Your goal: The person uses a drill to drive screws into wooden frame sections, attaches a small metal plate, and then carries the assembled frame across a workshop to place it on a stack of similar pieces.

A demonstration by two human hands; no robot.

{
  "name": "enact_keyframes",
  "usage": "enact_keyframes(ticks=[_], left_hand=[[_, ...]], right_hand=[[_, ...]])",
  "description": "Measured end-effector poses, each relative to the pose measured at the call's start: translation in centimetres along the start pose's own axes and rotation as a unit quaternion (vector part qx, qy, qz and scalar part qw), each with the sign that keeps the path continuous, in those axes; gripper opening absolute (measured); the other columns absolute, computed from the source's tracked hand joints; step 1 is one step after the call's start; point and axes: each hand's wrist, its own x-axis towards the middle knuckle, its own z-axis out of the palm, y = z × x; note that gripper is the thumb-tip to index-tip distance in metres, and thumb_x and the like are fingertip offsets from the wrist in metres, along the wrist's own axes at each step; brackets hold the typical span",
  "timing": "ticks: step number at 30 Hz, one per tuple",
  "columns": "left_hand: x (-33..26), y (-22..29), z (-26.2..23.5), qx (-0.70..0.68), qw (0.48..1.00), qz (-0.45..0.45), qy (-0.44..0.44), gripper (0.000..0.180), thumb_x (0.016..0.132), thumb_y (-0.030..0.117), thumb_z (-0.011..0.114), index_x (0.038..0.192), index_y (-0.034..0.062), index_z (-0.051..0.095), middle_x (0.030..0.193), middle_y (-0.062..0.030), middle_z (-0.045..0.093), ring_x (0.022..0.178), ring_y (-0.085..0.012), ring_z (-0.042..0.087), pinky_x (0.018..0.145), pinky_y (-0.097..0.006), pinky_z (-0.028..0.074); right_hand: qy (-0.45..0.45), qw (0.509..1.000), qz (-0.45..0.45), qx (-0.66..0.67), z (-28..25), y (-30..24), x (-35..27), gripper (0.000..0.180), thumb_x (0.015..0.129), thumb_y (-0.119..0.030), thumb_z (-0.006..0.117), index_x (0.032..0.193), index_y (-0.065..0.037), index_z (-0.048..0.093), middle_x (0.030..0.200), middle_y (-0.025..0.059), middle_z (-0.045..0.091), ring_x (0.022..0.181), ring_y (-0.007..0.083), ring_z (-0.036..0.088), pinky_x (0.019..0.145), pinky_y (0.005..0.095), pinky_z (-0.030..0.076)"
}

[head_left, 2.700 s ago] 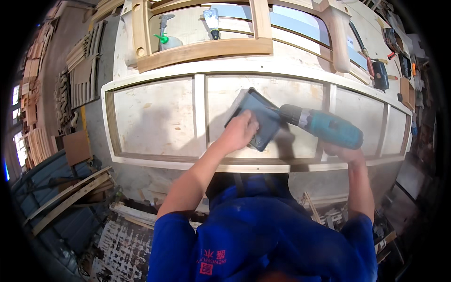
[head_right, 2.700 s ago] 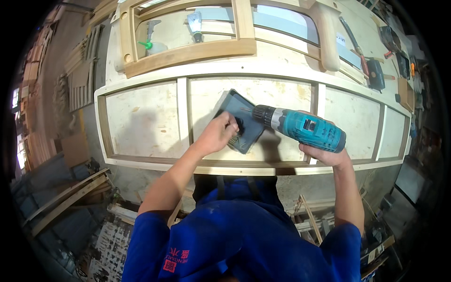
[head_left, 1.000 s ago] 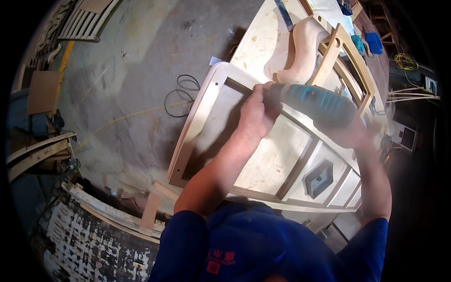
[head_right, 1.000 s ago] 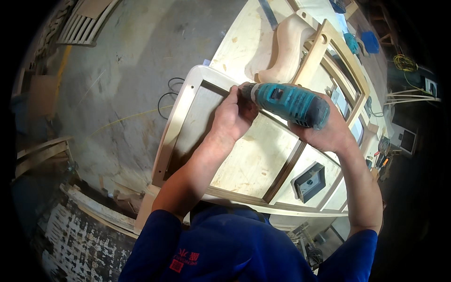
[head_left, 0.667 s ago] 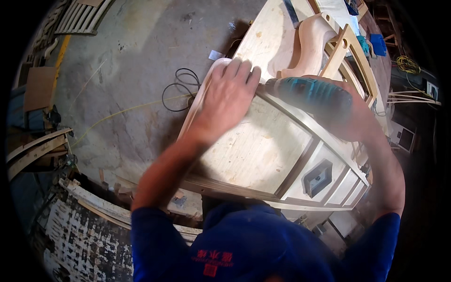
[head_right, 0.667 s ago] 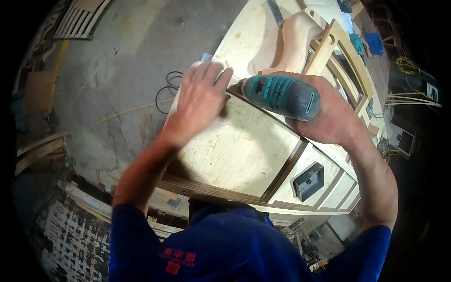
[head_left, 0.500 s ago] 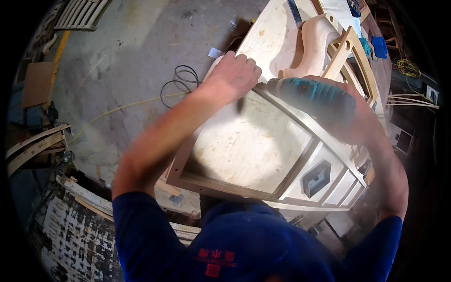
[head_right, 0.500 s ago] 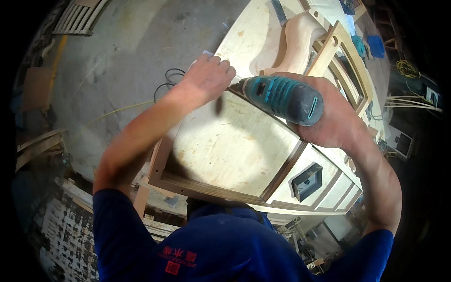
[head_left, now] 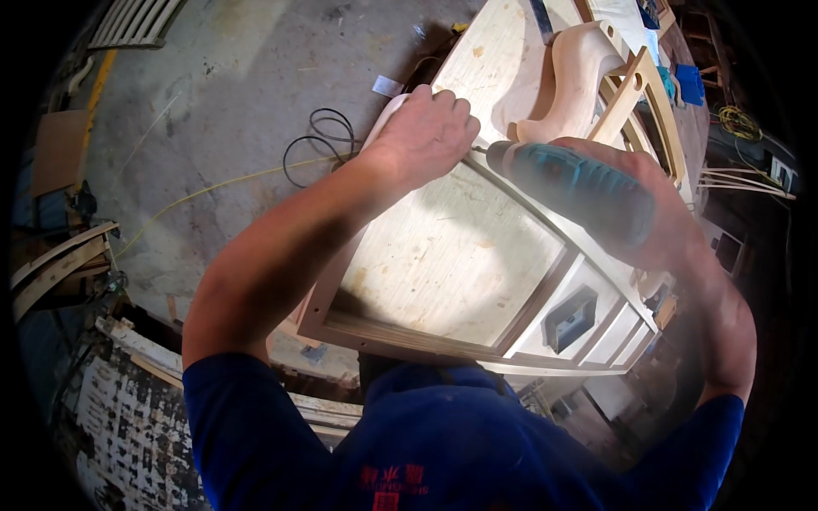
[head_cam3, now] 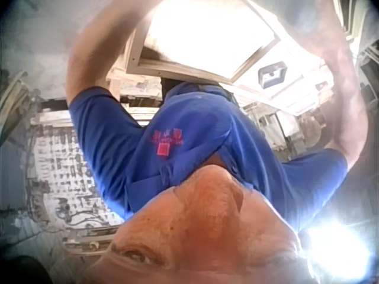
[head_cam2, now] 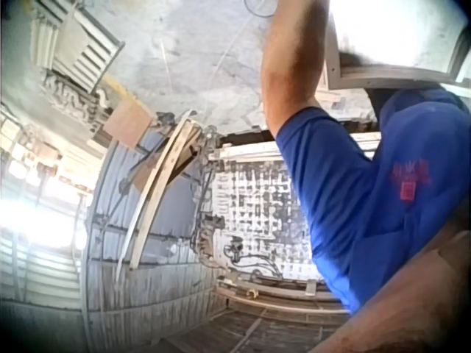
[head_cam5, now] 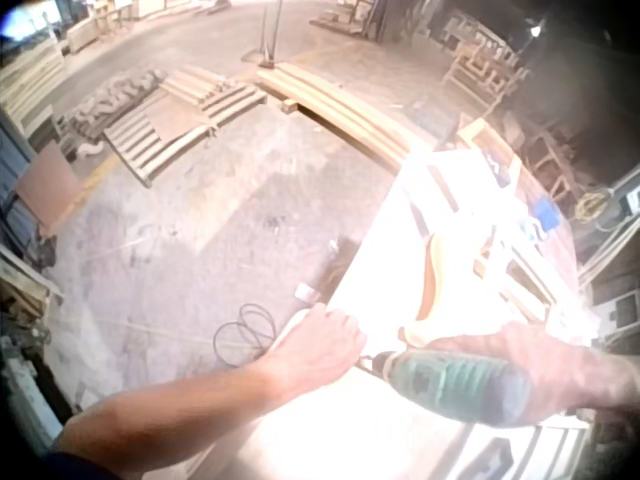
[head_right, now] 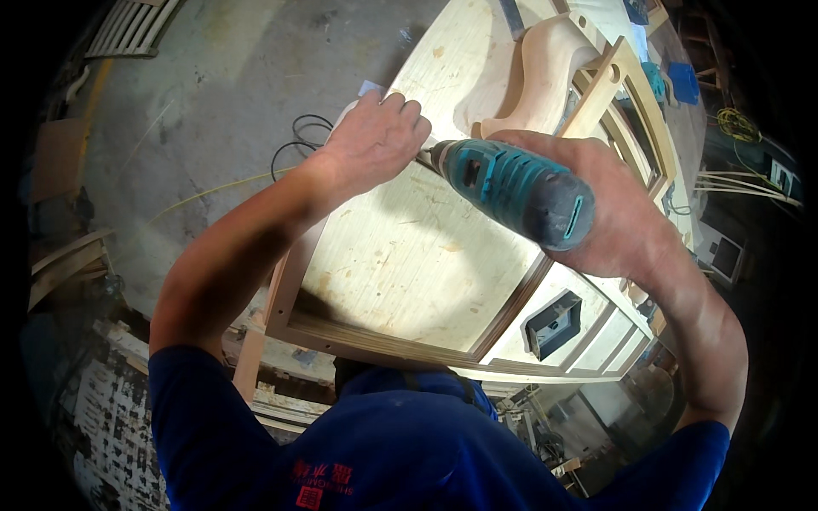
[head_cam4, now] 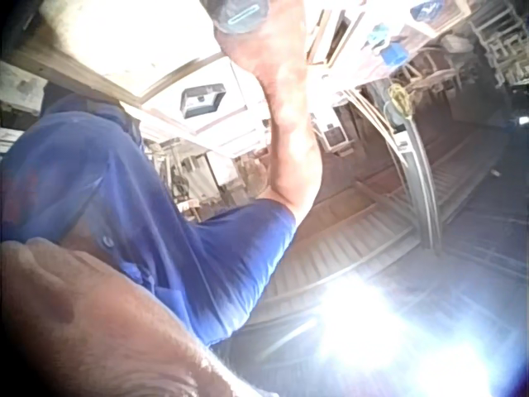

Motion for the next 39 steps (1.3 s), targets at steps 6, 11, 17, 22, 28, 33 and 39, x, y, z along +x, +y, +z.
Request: enact_keyframes(ticks=[6, 11, 17, 22, 28, 33, 39], left_hand=[[0.0, -0.1, 0.6, 0.001, 1.0, -0.004, 0.011, 0.008, 0.085, 0.01, 0.057, 0.09, 0.0061, 0.061, 0.088, -0.0067, 0.059, 0.086, -0.0218, 0.058, 0.07, -0.036, 0.042], [0.1, -0.3, 0.8, 0.004, 1.0, -0.006, 0.013, 0.009, 0.085, 0.011, 0.057, 0.09, 0.0056, 0.062, 0.088, -0.0071, 0.059, 0.086, -0.0219, 0.058, 0.07, -0.036, 0.042], [0.2, -0.3, 0.1, -0.01, 1.0, -0.016, 0.002, 0.01, 0.085, 0.011, 0.056, 0.09, 0.0056, 0.062, 0.087, -0.0075, 0.059, 0.086, -0.0223, 0.058, 0.07, -0.036, 0.042], [-0.5, 0.4, 0.1, 0.0, 1.0, -0.017, 0.018, 0.01, 0.085, 0.014, 0.056, 0.09, 0.0076, 0.062, 0.088, -0.0071, 0.059, 0.087, -0.0233, 0.058, 0.072, -0.041, 0.043], [0.6, 1.1, -0.9, -0.02, 0.997, -0.052, -0.058, 0.024, 0.083, 0.023, 0.067, 0.099, 0.0076, 0.061, 0.099, -0.008, 0.06, 0.1, -0.0256, 0.058, 0.081, -0.045, 0.044], [-1.3, 1.7, -3.4, -0.084, 0.979, -0.177, -0.05, 0.068, 0.079, 0.036, 0.077, 0.132, 0.0035, 0.049, 0.137, -0.0182, 0.048, 0.132, -0.0338, 0.043, 0.107, -0.05, 0.034], [-12.5, 7.4, -4.1, -0.174, 0.921, -0.343, 0.065, 0.084, 0.08, 0.024, 0.078, 0.145, -0.0048, 0.033, 0.147, -0.0289, 0.035, 0.136, -0.0471, 0.031, 0.114, -0.054, 0.023]], right_hand=[[-0.026, 0.999, 0.016, 0.011, -0.7, -0.5, 1.1, 0.06, 0.072, -0.01, 0.076, 0.13, -0.005, 0.061, 0.11, 0.018, 0.071, 0.102, 0.0307, 0.07, 0.096, 0.0367, 0.052], [-0.016, 0.999, -0.015, 0.03, -0.7, 0.3, 2.0, 0.058, 0.072, -0.013, 0.077, 0.128, -0.007, 0.063, 0.107, 0.0167, 0.072, 0.1, 0.0296, 0.071, 0.093, 0.037, 0.053], [-0.012, 0.997, -0.062, -0.049, -1.2, 0.4, 2.6, 0.057, 0.072, -0.019, 0.077, 0.126, -0.008, 0.065, 0.103, 0.0159, 0.073, 0.094, 0.0299, 0.072, 0.091, 0.0385, 0.054], [-0.046, 0.974, -0.059, -0.213, -1.6, -1.8, 2.3, 0.056, 0.07, -0.022, 0.076, 0.125, -0.013, 0.067, 0.095, 0.0146, 0.074, 0.088, 0.0326, 0.071, 0.083, 0.0411, 0.055], [-0.06, 0.96, -0.024, -0.272, -2.2, -3.1, 2.0, 0.05, 0.071, -0.019, 0.073, 0.121, -0.017, 0.068, 0.091, 0.0158, 0.072, 0.088, 0.0351, 0.069, 0.079, 0.0428, 0.054], [0.023, 0.984, -0.058, -0.169, -1.4, -1.1, -3.5, 0.052, 0.073, -0.017, 0.072, 0.125, -0.016, 0.066, 0.104, 0.0171, 0.072, 0.098, 0.0348, 0.068, 0.086, 0.0407, 0.054], [0.124, 0.986, -0.112, -0.013, 10.8, 7.0, -12.7, 0.074, 0.073, -0.014, 0.072, 0.143, -0.016, 0.049, 0.12, 0.0169, 0.066, 0.106, 0.0366, 0.065, 0.097, 0.0431, 0.051]])
